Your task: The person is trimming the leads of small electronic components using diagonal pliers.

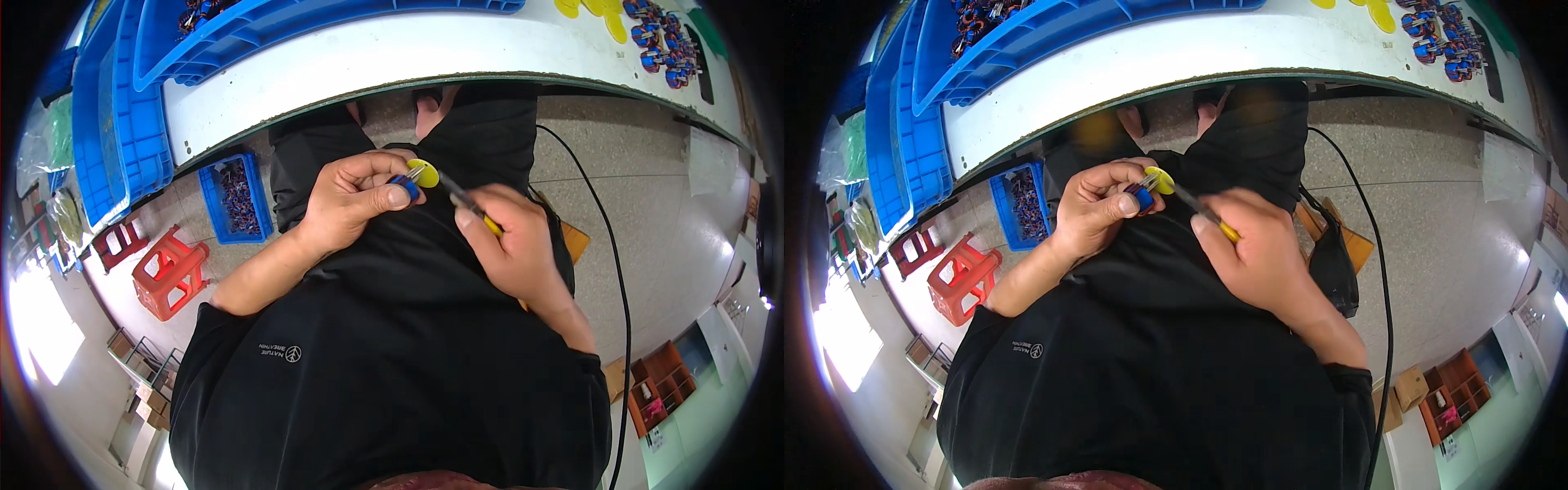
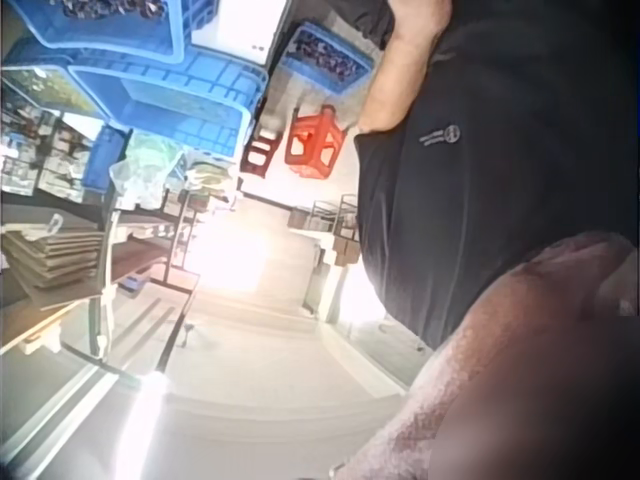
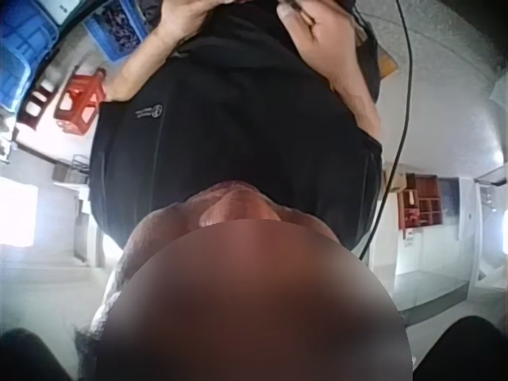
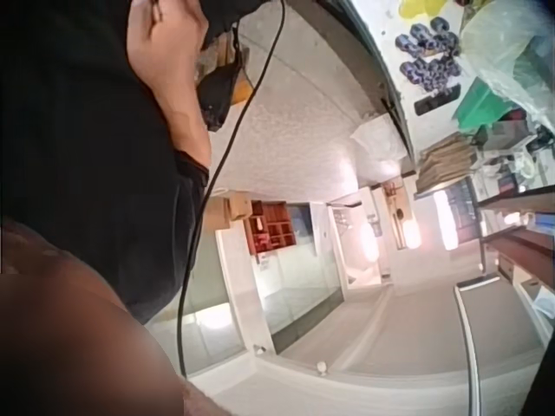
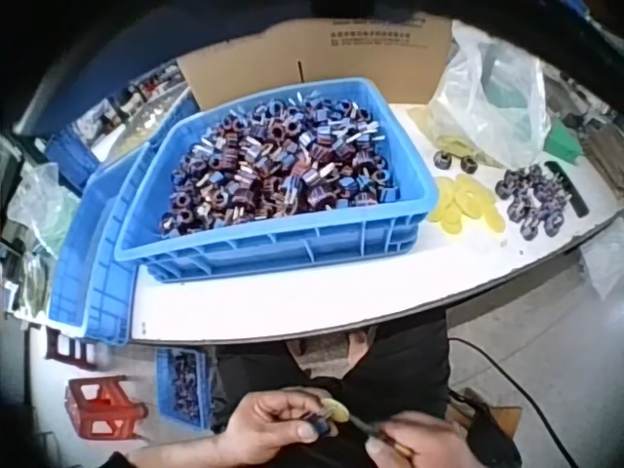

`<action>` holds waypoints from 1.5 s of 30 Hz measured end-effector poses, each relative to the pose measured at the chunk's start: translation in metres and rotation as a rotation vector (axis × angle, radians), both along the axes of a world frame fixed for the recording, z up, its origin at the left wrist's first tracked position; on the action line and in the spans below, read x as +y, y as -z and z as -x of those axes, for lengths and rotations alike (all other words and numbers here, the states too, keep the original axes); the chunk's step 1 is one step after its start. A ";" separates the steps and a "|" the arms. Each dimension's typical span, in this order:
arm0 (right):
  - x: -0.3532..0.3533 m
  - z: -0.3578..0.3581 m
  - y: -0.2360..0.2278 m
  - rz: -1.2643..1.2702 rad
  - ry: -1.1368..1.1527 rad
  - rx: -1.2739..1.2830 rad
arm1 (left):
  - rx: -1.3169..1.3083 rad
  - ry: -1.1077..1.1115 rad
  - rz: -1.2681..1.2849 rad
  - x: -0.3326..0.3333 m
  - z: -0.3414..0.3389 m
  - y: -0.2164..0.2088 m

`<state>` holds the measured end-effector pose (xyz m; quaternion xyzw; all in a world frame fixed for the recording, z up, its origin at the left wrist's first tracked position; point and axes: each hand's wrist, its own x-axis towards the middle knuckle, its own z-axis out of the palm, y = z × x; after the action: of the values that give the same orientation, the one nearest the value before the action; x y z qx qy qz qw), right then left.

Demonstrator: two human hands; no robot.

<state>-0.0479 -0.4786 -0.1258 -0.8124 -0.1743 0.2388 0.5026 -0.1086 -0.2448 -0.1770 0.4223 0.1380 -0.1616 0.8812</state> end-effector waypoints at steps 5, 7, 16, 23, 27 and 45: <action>-0.010 -0.011 -0.011 0.140 -0.182 0.295 | -0.017 0.012 -0.005 -0.002 -0.004 0.001; -0.008 -0.015 -0.009 0.131 -0.175 0.393 | -0.042 0.038 -0.035 -0.003 -0.005 0.001; -0.008 -0.019 -0.008 0.135 -0.189 0.439 | -0.094 0.015 -0.079 -0.006 -0.008 -0.003; -0.008 -0.017 -0.004 0.121 -0.191 0.431 | -0.075 0.027 -0.077 -0.006 -0.008 -0.005; -0.005 -0.014 -0.005 0.106 -0.161 0.434 | -0.105 0.020 -0.117 -0.005 -0.006 -0.003; -0.005 -0.009 -0.001 0.055 -0.119 0.626 | -0.111 0.104 -0.031 0.001 -0.010 0.006</action>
<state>-0.0387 -0.4833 -0.1252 -0.7012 -0.0521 0.5108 0.4947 -0.0989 -0.2438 -0.1832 0.4510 0.0695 -0.1814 0.8712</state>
